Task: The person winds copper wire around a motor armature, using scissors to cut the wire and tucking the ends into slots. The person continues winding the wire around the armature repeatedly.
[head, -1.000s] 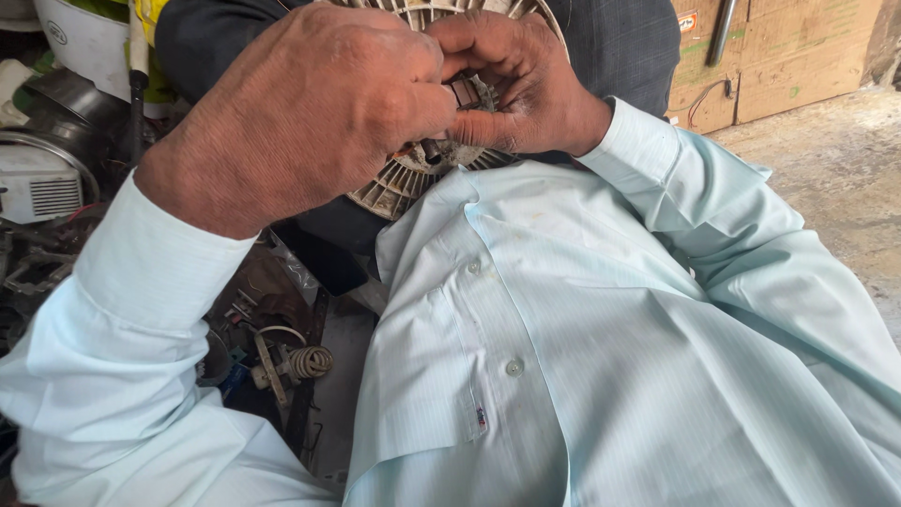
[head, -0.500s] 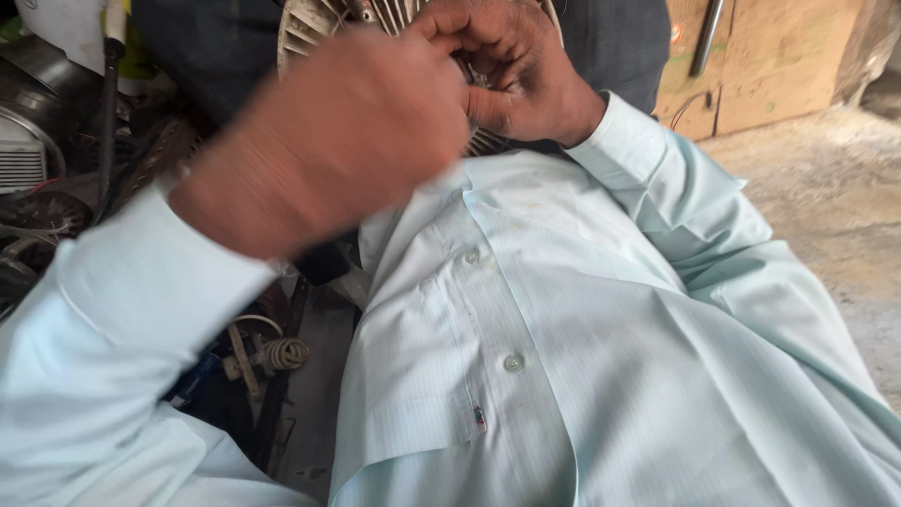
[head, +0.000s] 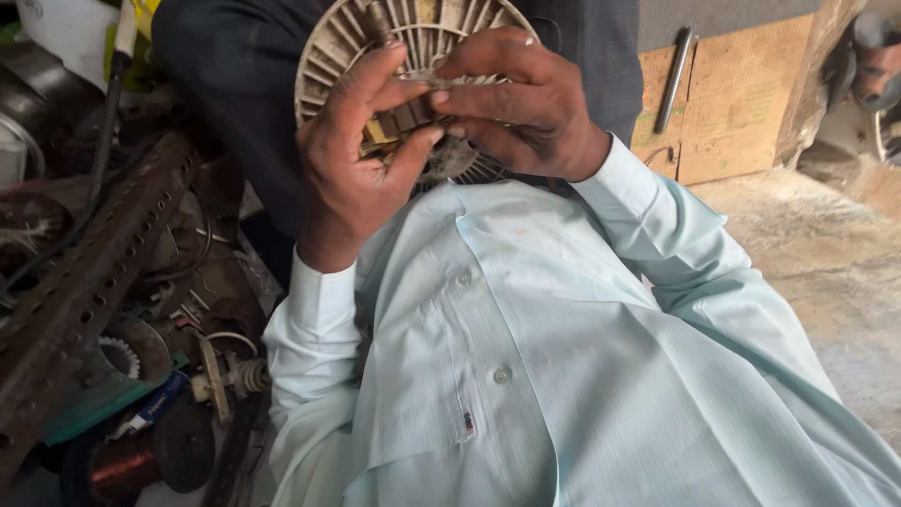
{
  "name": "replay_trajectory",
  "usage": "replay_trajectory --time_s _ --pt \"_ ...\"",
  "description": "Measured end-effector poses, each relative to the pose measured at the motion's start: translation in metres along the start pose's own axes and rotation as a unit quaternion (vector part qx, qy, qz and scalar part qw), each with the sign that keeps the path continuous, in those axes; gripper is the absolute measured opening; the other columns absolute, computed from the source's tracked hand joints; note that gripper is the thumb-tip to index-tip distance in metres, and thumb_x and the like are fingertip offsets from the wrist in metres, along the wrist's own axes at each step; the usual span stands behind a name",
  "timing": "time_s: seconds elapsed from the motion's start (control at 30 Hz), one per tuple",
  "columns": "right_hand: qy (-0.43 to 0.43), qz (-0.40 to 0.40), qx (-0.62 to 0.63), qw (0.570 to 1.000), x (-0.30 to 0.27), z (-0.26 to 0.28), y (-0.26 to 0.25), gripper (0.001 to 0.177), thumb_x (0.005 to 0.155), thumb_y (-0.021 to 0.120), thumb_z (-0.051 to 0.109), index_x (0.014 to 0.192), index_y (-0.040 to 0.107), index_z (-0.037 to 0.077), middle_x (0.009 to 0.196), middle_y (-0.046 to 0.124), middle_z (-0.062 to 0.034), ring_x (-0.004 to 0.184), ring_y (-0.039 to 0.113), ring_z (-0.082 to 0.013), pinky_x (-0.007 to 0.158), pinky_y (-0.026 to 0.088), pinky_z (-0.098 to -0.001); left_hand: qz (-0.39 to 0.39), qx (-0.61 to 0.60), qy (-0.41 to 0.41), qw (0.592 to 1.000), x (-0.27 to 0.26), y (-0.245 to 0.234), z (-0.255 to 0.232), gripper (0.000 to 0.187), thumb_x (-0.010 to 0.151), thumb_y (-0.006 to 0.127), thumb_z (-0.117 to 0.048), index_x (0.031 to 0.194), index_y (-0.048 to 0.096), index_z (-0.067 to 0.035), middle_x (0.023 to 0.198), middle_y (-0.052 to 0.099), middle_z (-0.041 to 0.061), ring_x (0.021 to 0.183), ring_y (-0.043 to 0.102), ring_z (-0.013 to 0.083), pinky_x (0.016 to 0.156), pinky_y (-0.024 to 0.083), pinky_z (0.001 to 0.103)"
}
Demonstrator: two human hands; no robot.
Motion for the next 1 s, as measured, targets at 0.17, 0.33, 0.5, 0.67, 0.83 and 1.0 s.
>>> replay_trajectory --time_s 0.17,0.33,0.5,0.67,0.83,1.0 --pt "-0.014 -0.023 -0.004 1.0 0.003 0.001 0.004 0.029 0.097 0.085 0.015 0.121 0.075 0.003 0.123 0.067 -0.0139 0.113 0.069 -0.0291 0.096 0.057 -0.0401 -0.009 0.014 0.025 1.0 -0.001 -0.003 0.0 0.06 0.099 0.086 -0.002 0.147 0.053 -0.012 0.126 0.072 0.005 0.111 0.074 0.0193 0.098 0.061 0.03" --pt "0.041 -0.044 0.032 0.998 -0.005 -0.004 0.005 0.034 0.097 0.086 0.017 0.123 0.071 0.001 0.121 0.068 -0.0151 0.112 0.071 -0.0275 0.094 0.06 -0.0358 -0.008 0.064 0.088 0.994 0.002 -0.004 -0.005 0.04 0.097 0.086 -0.003 0.133 0.069 -0.013 0.124 0.071 0.003 0.118 0.071 0.0218 0.103 0.059 0.035" --pt "0.097 -0.057 -0.001 0.994 -0.012 -0.008 0.0 0.042 0.092 0.089 0.018 0.124 0.069 0.0 0.117 0.072 -0.0167 0.11 0.072 -0.0271 0.092 0.059 -0.0327 -0.028 0.084 0.096 0.991 -0.004 -0.009 -0.002 0.035 0.093 0.091 -0.01 0.123 0.073 -0.014 0.126 0.07 0.007 0.121 0.067 0.0266 0.104 0.058 0.038" --pt "0.079 -0.057 0.032 0.995 -0.002 0.002 0.001 0.039 0.095 0.087 0.019 0.125 0.069 0.001 0.123 0.068 -0.0175 0.116 0.07 -0.0274 0.094 0.06 -0.0341 -0.051 0.072 0.087 0.992 -0.011 -0.01 -0.002 0.036 0.092 0.091 -0.012 0.124 0.073 -0.011 0.133 0.066 0.011 0.124 0.064 0.0306 0.106 0.06 0.039" --pt "-0.011 -0.015 -0.05 0.999 0.018 0.02 0.004 0.029 0.091 0.088 0.017 0.112 0.075 0.001 0.116 0.071 -0.0164 0.116 0.068 -0.0338 0.099 0.059 -0.0414 -0.075 0.08 0.088 0.99 -0.01 -0.01 -0.005 0.025 0.093 0.087 -0.01 0.114 0.074 -0.007 0.124 0.069 0.01 0.119 0.068 0.0285 0.102 0.061 0.038" --pt "0.041 -0.008 -0.041 0.998 0.017 0.012 0.001 0.021 0.091 0.089 0.014 0.106 0.078 0.003 0.108 0.075 -0.0103 0.117 0.071 -0.0307 0.102 0.059 -0.0406 -0.062 0.046 0.046 0.996 -0.002 -0.011 -0.006 0.013 0.097 0.084 -0.004 0.106 0.074 -0.006 0.111 0.074 0.006 0.108 0.074 0.0214 0.096 0.063 0.032"
Point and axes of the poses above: each hand's wrist, its own x-axis towards the middle knuckle, its own y-axis out of the palm, z = x × y, the point moved 7 cm from there along x, towards the middle knuckle
